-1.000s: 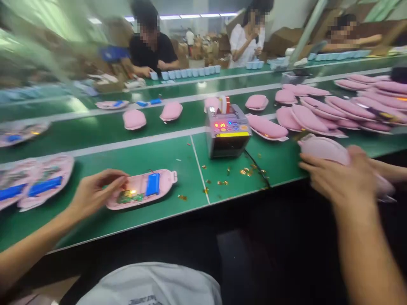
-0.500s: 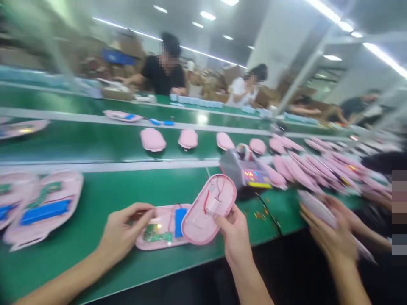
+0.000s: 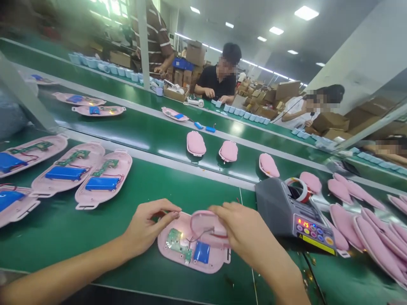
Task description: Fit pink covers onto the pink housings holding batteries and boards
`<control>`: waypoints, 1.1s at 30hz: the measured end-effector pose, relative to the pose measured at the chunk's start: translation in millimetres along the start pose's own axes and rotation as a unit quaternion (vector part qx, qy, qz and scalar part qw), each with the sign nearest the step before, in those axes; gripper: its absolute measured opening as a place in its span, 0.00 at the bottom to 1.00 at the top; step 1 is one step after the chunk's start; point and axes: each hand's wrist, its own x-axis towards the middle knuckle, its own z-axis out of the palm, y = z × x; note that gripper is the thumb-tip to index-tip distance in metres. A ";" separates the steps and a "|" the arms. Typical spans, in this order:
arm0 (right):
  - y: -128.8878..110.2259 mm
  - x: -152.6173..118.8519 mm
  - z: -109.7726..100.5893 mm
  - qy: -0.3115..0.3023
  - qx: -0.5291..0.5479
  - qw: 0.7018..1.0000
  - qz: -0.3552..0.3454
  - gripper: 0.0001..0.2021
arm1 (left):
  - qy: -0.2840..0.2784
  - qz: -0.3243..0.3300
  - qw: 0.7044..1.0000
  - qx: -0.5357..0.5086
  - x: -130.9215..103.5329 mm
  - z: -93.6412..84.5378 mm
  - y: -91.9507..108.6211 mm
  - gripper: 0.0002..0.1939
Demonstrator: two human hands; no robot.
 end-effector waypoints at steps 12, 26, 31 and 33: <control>-31.6 34.9 29.2 0.197 -0.017 0.980 -0.022 0.16 | 0.073 -0.062 0.990 -0.100 2.7 8.4 -7.9 0.11; -33.9 71.2 44.1 0.064 0.042 0.994 0.072 0.09 | -0.022 -0.239 0.957 -0.160 10.5 1.8 0.2 0.18; -36.9 70.0 49.1 0.196 0.181 0.960 0.090 0.09 | -0.117 -0.228 0.966 -0.045 17.8 -5.2 0.7 0.12; -31.7 50.3 48.8 0.271 0.241 0.929 0.076 0.12 | -0.136 -0.211 0.967 -0.038 20.0 -8.6 1.0 0.13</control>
